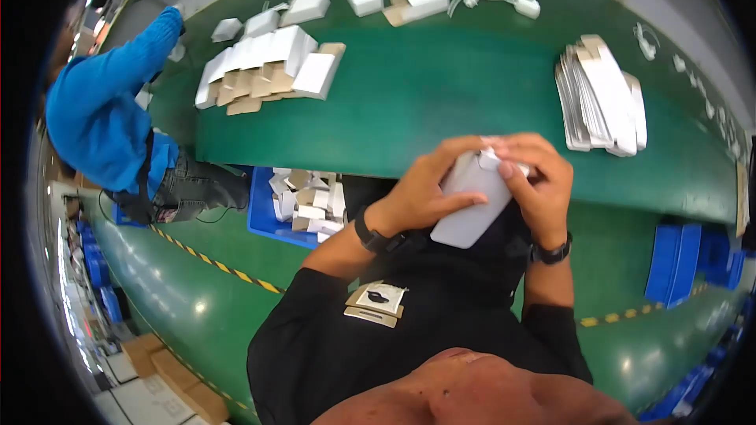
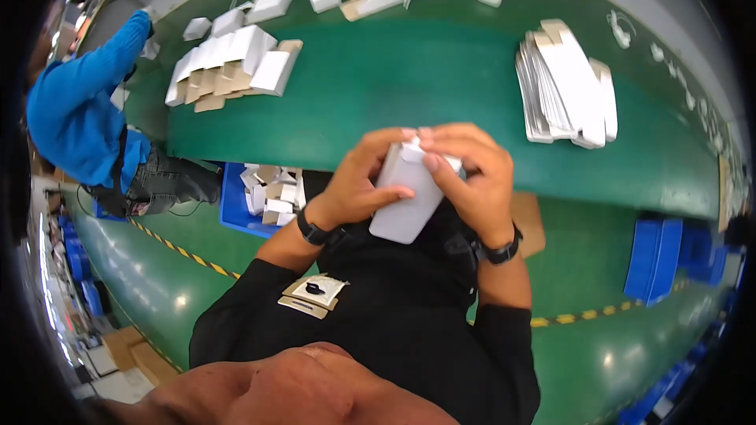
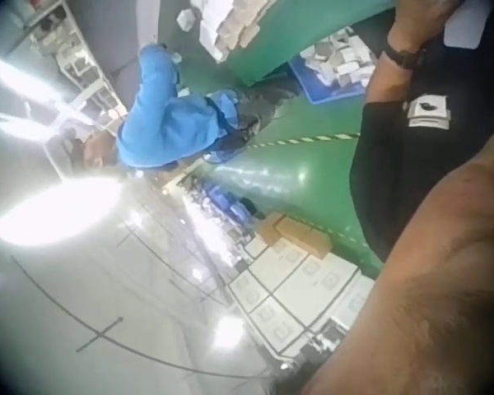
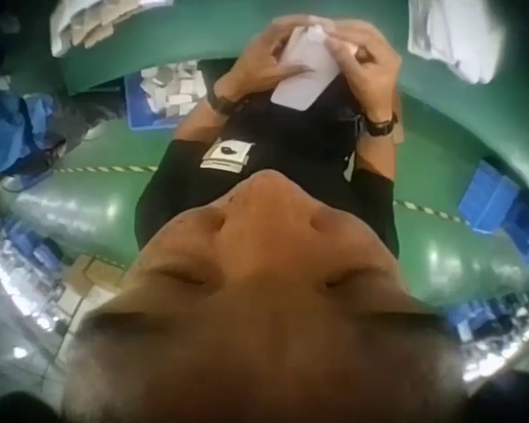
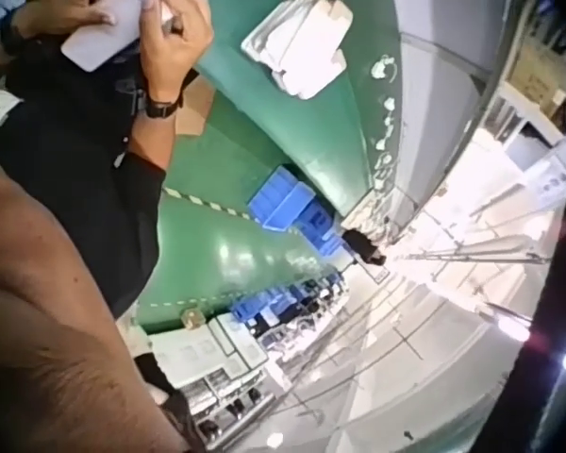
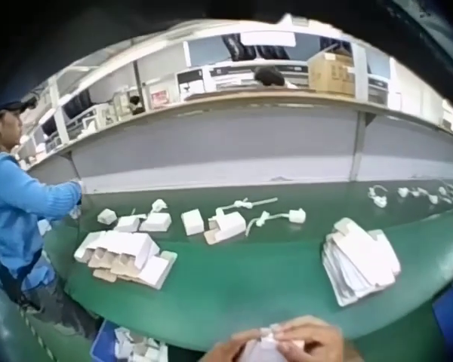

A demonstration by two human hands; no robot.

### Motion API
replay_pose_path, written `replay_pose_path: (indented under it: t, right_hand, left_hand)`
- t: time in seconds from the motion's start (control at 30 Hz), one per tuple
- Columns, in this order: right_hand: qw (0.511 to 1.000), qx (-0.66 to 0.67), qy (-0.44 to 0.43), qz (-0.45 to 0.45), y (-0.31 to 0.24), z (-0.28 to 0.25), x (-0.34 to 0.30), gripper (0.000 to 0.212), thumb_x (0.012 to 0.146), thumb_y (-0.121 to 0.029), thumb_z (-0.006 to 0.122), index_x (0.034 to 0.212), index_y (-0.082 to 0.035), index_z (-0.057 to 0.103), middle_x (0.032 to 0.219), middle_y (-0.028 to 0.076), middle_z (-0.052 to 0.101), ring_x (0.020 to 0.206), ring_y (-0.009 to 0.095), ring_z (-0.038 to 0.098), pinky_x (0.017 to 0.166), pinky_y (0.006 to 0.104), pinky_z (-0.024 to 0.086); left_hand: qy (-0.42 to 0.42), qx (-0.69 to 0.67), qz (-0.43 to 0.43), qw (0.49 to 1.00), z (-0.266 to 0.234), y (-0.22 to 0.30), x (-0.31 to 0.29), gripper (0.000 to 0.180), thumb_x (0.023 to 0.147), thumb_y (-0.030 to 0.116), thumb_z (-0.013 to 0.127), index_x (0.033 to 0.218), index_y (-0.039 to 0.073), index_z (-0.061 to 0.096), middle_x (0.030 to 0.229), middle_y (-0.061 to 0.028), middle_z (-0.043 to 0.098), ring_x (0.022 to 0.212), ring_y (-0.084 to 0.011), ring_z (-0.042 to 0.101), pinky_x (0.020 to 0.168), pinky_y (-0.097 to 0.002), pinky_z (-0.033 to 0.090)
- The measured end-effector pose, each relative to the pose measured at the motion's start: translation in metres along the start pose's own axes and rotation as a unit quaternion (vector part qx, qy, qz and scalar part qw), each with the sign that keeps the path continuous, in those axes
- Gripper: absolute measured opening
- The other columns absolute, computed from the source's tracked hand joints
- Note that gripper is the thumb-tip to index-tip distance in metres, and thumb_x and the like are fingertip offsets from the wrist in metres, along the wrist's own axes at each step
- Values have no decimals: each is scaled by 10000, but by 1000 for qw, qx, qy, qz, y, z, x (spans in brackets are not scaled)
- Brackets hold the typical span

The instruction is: The person picks up a flat white box from a stack, folds it into shape by hand, and places it on the green table. They repeat this process of assembling boxes throughout the video.

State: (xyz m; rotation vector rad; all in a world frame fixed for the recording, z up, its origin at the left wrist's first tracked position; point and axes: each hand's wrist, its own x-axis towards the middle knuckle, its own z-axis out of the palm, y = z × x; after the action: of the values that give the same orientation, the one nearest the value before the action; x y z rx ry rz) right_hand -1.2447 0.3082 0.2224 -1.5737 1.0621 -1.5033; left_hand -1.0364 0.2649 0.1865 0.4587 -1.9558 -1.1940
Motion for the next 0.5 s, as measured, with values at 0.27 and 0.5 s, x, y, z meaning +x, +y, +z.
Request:
replay_pose_path:
  t: [0.27,0.5]
  right_hand:
    - [992,95,-51,58,21,-15,-3,171,882,20,703,1048,22,744,1139,181,705,1107,281,676,918,349,548]
    - [997,49,-49,20,36,-24,-6,207,858,28,730,1064,21,745,1197,201,705,1183,315,659,991,396,530]
  left_hand:
    - [48,-154,-50,986,21,-14,-3,609,906,144,779,1413,63,451,1297,-144,615,1175,-212,610,979,-358,498]
    - [68,-218,-89,969,30,-14,12,464,1000,118,650,1394,65,411,1248,-151,598,1095,-195,611,916,-341,509]
